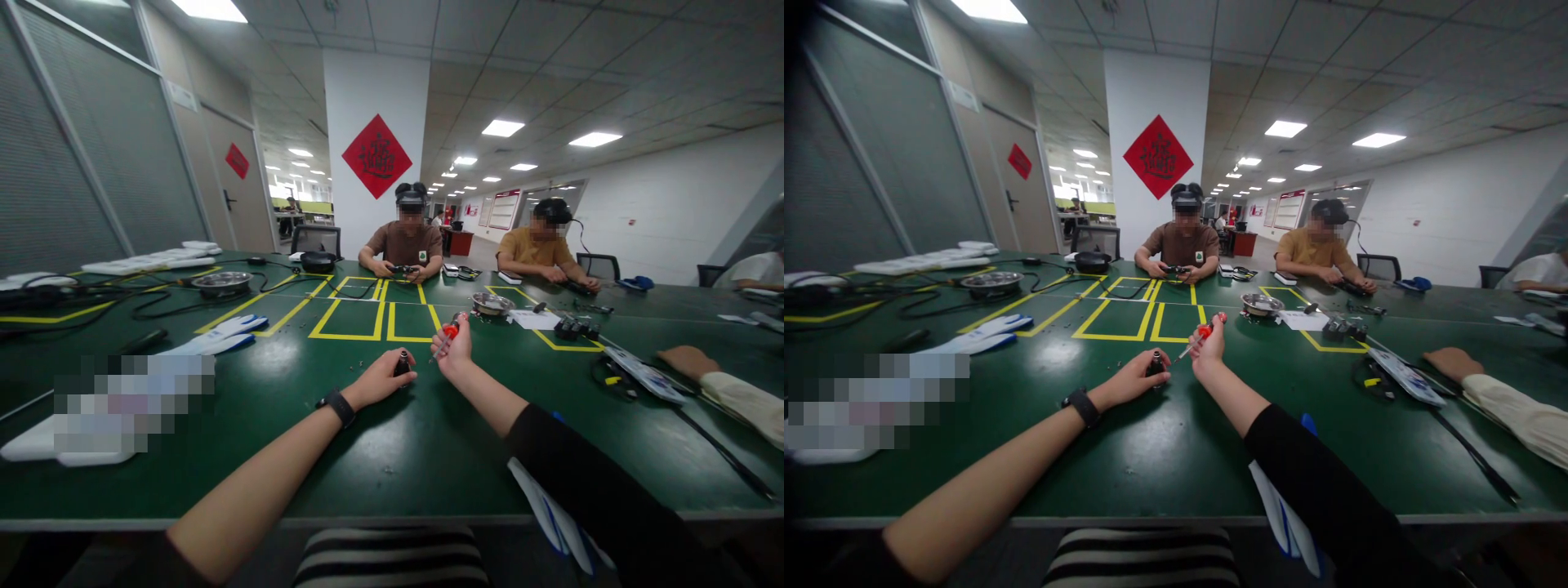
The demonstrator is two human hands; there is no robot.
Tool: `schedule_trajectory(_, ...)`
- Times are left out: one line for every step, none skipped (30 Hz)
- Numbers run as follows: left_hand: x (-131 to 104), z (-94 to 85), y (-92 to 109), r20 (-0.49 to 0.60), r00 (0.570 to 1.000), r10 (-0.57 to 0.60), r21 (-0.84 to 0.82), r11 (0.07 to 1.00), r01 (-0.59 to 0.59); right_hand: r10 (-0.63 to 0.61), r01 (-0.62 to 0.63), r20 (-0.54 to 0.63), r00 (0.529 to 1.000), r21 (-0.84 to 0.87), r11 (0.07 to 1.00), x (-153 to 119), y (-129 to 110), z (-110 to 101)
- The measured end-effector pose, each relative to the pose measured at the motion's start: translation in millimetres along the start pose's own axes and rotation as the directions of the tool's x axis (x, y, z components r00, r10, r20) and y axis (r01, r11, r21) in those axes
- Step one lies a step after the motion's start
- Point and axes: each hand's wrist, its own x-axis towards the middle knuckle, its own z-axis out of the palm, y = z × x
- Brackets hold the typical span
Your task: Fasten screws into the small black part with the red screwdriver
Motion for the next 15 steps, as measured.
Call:
schedule_trajectory(0, -0.3, 0, -0.020, 1.000, 0.017, 0.043, 0.999, -0.016, 0.002, -0.002, 0.004, 1.000, -0.024, 1.000, 0, 1, -4)
schedule_trajectory(0, -0.4, 0, -0.033, 0.999, 0.030, 0.077, 0.997, -0.028, 0.009, -0.009, 0.008, 1.000, -0.035, 0.999, -1, 1, -8)
schedule_trajectory(-1, -0.2, 0, -0.040, 0.998, 0.038, 0.102, 0.994, -0.034, 0.027, -0.026, 0.039, 0.999, -0.033, 0.999, -2, 1, -13)
schedule_trajectory(-1, 0.1, 0, -0.044, 0.998, 0.041, 0.117, 0.992, -0.036, 0.040, -0.038, 0.073, 0.997, -0.024, 0.999, -3, 0, -18)
schedule_trajectory(-1, 0.7, -1, -0.047, 0.998, 0.041, 0.126, 0.991, -0.035, 0.039, -0.038, 0.097, 0.995, -0.012, 0.999, -5, -2, -22)
schedule_trajectory(-1, 1.3, -2, -0.047, 0.998, 0.040, 0.131, 0.991, -0.033, 0.042, -0.042, 0.120, 0.992, -0.006, 0.999, -6, -4, -26)
schedule_trajectory(-1, 1.8, -3, -0.046, 0.998, 0.038, 0.131, 0.991, -0.032, 0.038, -0.038, 0.145, 0.989, -0.002, 0.999, -7, -6, -28)
schedule_trajectory(-1, 2.1, -5, -0.045, 0.998, 0.036, 0.128, 0.991, -0.030, 0.027, -0.028, 0.170, 0.985, 0.002, 1.000, -8, -9, -29)
schedule_trajectory(0, 2.3, -6, -0.042, 0.999, 0.035, 0.120, 0.992, -0.030, 0.018, -0.019, 0.194, 0.981, 0.004, 1.000, -9, -11, -29)
schedule_trajectory(0, 2.1, -7, -0.036, 0.999, 0.035, 0.108, 0.994, -0.030, 0.008, -0.009, 0.211, 0.977, 0.005, 1.000, -10, -12, -29)
schedule_trajectory(0, 1.6, -7, -0.033, 0.999, 0.031, 0.091, 0.995, -0.028, 0.001, -0.001, 0.221, 0.975, 0.003, 1.000, -10, -12, -29)
schedule_trajectory(0, 0.9, -8, -0.029, 0.999, 0.025, 0.072, 0.997, -0.023, -0.003, 0.004, 0.221, 0.975, -0.002, 1.000, -11, -12, -28)
schedule_trajectory(1, 0.0, -8, -0.025, 1.000, 0.015, 0.054, 0.998, -0.013, -0.007, 0.009, 0.214, 0.977, -0.010, 1.000, -11, -10, -28)
schedule_trajectory(1, -0.8, -8, -0.021, 1.000, 0.001, 0.039, 0.999, 0.000, -0.008, 0.013, 0.204, 0.979, -0.021, 1.000, -11, -8, -29)
schedule_trajectory(1, -1.6, -8, -0.018, 1.000, -0.016, 0.028, 0.999, 0.017, -0.008, 0.014, 0.195, 0.981, -0.032, 0.999, -11, -6, -29)
